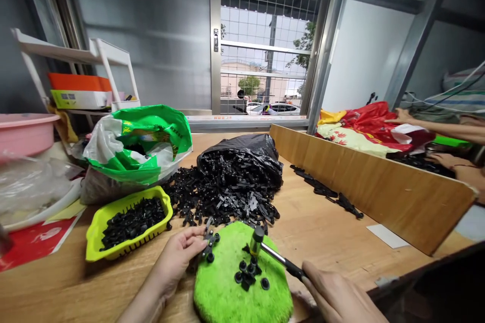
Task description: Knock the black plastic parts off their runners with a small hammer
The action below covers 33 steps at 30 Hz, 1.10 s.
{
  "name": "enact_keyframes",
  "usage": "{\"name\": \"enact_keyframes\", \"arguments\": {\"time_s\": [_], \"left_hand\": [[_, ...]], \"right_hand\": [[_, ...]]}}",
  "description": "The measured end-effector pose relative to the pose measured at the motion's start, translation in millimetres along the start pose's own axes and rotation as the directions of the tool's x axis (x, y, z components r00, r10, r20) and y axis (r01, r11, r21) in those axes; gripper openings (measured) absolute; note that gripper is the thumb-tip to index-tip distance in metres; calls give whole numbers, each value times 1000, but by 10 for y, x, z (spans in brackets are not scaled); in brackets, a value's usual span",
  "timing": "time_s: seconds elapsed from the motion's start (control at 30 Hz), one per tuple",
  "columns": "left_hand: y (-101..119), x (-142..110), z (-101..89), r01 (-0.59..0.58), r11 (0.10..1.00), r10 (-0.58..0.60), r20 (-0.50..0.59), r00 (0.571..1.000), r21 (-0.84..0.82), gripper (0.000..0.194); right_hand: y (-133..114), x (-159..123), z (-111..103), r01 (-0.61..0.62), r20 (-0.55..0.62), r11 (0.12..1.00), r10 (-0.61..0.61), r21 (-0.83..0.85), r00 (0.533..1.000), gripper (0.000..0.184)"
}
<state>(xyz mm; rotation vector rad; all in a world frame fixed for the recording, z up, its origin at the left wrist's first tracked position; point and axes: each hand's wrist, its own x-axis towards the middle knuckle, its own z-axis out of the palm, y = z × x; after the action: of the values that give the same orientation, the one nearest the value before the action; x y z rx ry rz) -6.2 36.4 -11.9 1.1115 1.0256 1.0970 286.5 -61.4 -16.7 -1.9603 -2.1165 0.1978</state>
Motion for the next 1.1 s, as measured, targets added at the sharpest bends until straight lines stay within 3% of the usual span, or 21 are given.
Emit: {"name": "enact_keyframes", "arguments": {"time_s": [0.1, 0.27, 0.4, 0.5, 0.63, 0.83, 1.1], "left_hand": [[-41, 5, -10, 7, 999, -7, -15, 1000, -36, 44], [-2, -18, -6, 62, 988, -68, -40, 997, -138, 43], [124, -5, 111, 121, 961, -134, -36, 990, -250, 27], [192, 59, 250, 135, 956, -152, -46, 987, -262, 15], [176, 187, 399, 123, 959, -152, -98, 984, -254, 17], [123, 256, 440, 82, 955, -137, -179, 974, -286, 17], [145, 297, 575, 126, 954, -166, -128, 978, -271, 17]], "right_hand": [[-119, 126, 15, -31, 16, 1000, 31, -5, 999, 30], [-192, 176, -28, 39, -46, 999, -39, 1, 998, 32], [-202, 192, 0, 116, -135, 981, -138, -155, 981, 23], [-145, 221, 75, 107, -171, 974, -142, -202, 975, 19], [-90, 219, 109, 117, -225, 971, -164, -207, 960, 15], [-223, 200, 15, 195, -217, 950, -250, -245, 944, 17], [-43, 188, 177, 82, -203, 977, -123, -199, 971, 12]]}}
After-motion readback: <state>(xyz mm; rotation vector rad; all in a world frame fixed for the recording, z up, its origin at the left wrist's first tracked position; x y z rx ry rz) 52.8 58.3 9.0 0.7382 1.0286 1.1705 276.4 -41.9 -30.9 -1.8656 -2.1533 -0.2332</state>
